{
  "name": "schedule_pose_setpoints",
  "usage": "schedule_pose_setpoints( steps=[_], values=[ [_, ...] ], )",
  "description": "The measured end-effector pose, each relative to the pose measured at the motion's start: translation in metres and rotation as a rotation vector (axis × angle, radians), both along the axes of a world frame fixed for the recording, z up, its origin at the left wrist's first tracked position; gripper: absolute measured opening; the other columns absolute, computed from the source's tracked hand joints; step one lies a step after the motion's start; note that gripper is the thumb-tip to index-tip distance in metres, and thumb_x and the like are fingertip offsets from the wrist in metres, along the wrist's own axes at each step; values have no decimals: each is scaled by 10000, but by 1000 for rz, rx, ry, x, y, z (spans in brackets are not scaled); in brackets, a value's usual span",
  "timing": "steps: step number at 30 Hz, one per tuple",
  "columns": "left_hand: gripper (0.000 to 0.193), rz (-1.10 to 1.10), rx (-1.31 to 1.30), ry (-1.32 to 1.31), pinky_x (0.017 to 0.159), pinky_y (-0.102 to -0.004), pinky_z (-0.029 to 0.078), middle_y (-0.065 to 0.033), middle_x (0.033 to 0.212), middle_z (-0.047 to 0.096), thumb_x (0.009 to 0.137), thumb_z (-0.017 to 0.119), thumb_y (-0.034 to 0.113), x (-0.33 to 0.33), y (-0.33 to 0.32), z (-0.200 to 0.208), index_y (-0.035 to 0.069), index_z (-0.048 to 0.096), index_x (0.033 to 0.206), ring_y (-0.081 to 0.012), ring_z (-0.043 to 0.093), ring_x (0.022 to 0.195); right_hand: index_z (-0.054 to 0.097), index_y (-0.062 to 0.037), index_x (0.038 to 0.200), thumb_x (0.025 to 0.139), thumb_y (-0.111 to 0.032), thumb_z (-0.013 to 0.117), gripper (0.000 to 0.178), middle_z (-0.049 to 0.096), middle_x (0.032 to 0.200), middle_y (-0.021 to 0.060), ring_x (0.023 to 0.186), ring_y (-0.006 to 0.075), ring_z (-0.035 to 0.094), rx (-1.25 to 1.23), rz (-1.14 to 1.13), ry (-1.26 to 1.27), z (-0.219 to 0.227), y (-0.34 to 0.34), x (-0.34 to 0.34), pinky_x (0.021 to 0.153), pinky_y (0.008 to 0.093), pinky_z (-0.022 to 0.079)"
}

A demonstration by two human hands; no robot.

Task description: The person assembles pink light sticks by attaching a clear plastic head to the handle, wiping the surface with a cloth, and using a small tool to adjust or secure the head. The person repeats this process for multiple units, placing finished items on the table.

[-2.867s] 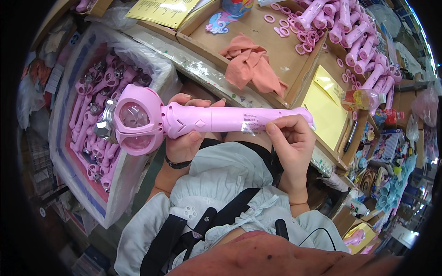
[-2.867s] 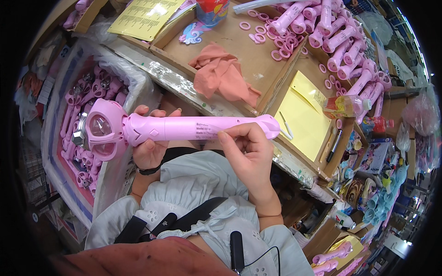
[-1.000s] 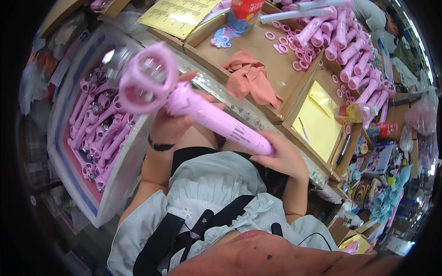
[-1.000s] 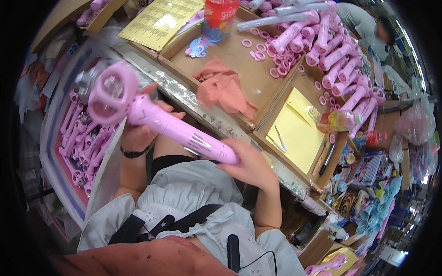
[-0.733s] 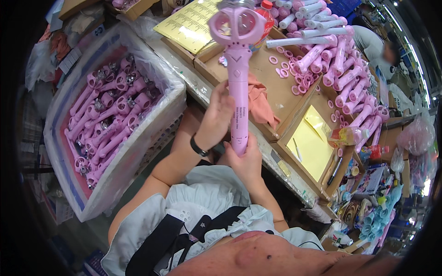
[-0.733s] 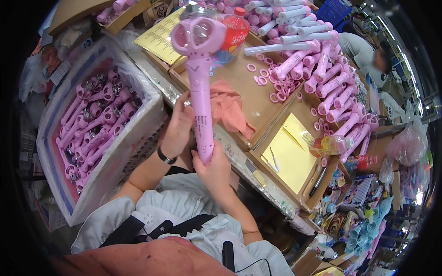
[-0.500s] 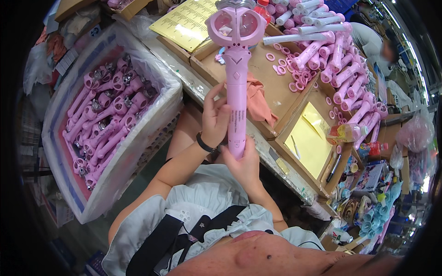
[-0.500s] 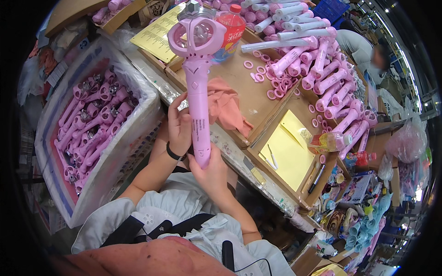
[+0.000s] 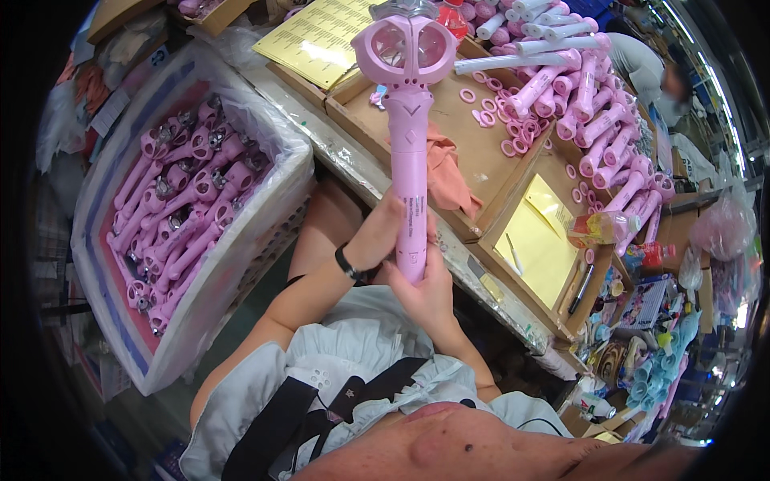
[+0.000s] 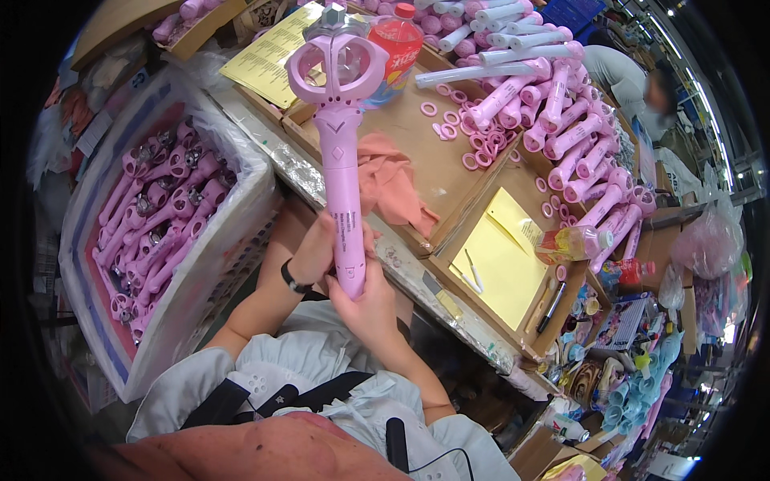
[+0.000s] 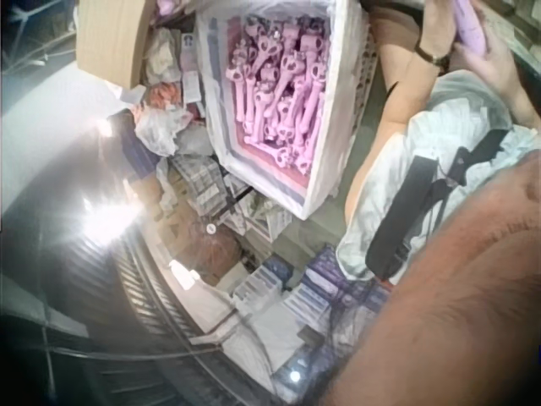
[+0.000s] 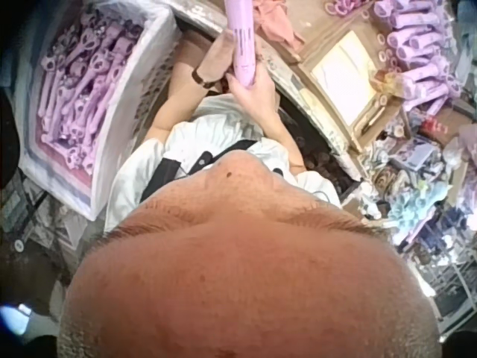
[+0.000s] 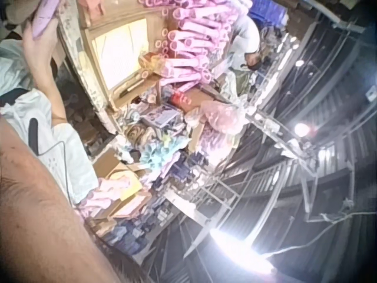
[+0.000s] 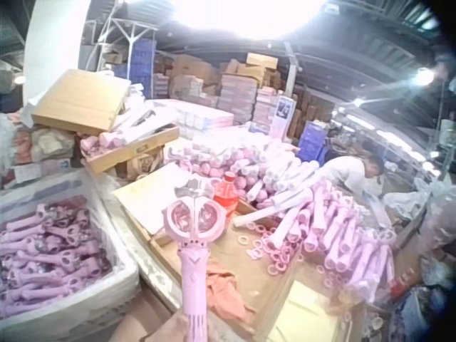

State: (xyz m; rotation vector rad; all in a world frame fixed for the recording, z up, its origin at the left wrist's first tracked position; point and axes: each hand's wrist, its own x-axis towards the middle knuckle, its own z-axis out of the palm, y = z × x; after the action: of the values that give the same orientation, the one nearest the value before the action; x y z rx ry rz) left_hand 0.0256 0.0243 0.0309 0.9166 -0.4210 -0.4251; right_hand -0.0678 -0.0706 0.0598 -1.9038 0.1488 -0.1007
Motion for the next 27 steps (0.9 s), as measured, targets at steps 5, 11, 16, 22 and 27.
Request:
schedule_pose_setpoints(
  steps=[5,11,16,22,27],
  values=[
    [538,148,222,-11,782,-304,494,-74,871,572,835,640,165,-16,2,15,2,355,1261,-153,583,815,478,2,1163,756,-162,697,491,628,975,164,877,227,637,-110,-26,14,-9,0,2,760,328,488],
    [510,-121,-338,241,634,-318,518,-35,759,556,869,581,436,21,11,24,48,443,1169,-133,575,651,466,9,1130,763,-171,716,479,629,878,109,755,173,618,173,177,125,-19,-2,-13,667,317,496],
    [429,-38,-181,197,572,-281,499,-32,764,551,881,595,373,28,7,23,58,440,1128,-120,555,610,458,-8,1128,753,-180,735,497,602,936,79,809,125,576,317,204,231,-34,-3,-16,704,291,480],
    [381,142,-95,108,584,-256,493,-39,788,560,893,591,318,16,2,26,35,434,1094,-108,565,634,418,-27,1187,719,-181,730,584,583,923,92,826,163,582,139,245,150,-49,-12,-18,721,310,473],
    [371,-34,-237,256,571,-251,490,-48,791,572,871,611,281,22,14,28,43,440,1099,-122,578,642,462,-12,1154,718,-141,716,521,594,855,74,827,174,600,1083,613,497,-63,-24,-24,752,306,486]
  ],
)
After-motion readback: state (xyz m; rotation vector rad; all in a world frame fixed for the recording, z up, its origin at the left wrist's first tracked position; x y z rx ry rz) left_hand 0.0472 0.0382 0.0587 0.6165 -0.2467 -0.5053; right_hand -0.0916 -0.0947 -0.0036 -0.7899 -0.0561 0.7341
